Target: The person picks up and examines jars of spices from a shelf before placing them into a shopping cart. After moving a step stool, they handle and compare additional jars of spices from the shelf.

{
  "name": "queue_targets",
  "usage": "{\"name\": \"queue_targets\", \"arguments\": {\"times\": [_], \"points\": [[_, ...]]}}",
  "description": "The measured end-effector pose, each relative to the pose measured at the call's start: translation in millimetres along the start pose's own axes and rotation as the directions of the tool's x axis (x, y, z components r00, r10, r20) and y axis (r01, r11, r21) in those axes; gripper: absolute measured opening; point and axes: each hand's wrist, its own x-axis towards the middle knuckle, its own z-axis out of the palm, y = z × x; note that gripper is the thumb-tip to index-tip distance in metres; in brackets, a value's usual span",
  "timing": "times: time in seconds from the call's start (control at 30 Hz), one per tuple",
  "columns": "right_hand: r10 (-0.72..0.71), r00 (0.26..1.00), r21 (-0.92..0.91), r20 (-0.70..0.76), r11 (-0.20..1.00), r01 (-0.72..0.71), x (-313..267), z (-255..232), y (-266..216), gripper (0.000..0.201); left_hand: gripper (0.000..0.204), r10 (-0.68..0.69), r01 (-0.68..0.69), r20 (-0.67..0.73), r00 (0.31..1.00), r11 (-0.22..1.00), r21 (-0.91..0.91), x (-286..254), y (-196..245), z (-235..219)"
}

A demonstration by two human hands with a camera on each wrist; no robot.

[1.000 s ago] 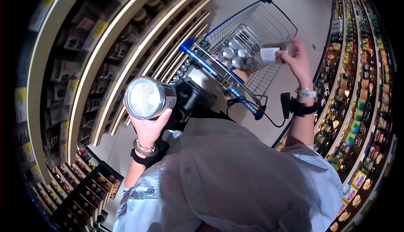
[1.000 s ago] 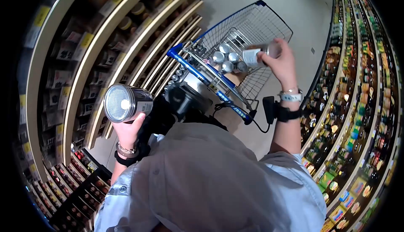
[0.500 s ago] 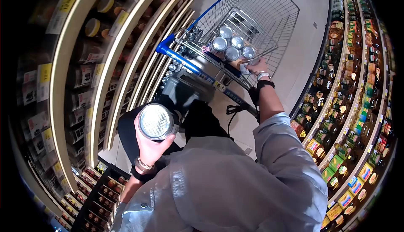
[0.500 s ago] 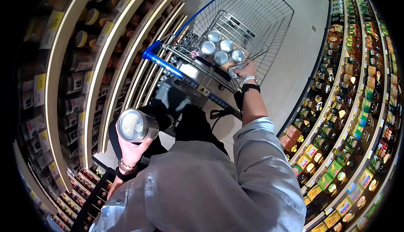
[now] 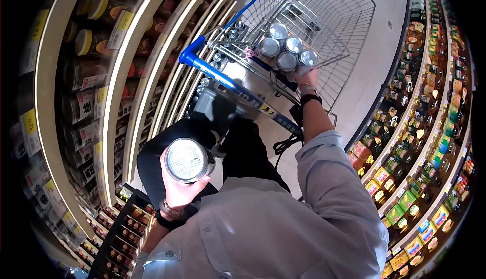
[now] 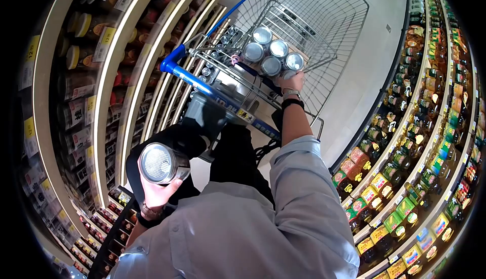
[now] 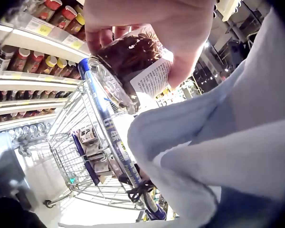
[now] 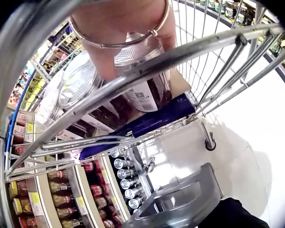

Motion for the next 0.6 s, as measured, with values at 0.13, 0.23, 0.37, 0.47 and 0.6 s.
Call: {"name": "queue_targets", "arguments": {"times": [0.13,0.23,0.37,0.47,0.6], "points": [[-0.078,0.99,0.01,-0.119,0.997,0.08,-2,2,-2,0.087,0.088,-0.027,0.027,0.006,1.0,0.999,0.019,1,-1,2],[-0.046,0.993,0.022,-0.107,0.999,0.049,-3,2,-6,0.095,0.088,-0.05,0.049,-0.005,0.999,0.998,-0.034,2,-1,6],[0.058,0.998,-0.057,-0.009,0.997,-0.059,-21,-18,-27,0.107,0.089,-0.019,0.018,0.033,0.999,1.0,0.01,7,3,8],[-0.2,0.978,-0.245,-0.064,0.953,0.179,-11,-18,-24,0.106,0.088,0.012,-0.013,0.052,0.999,1.0,0.02,13,4,12],[-0.604,0.674,0.445,0.426,0.788,0.425,-102,-96,-101,0.078,0.084,0.099,-0.115,0.073,0.992,0.954,0.275,24,11,19]]}}
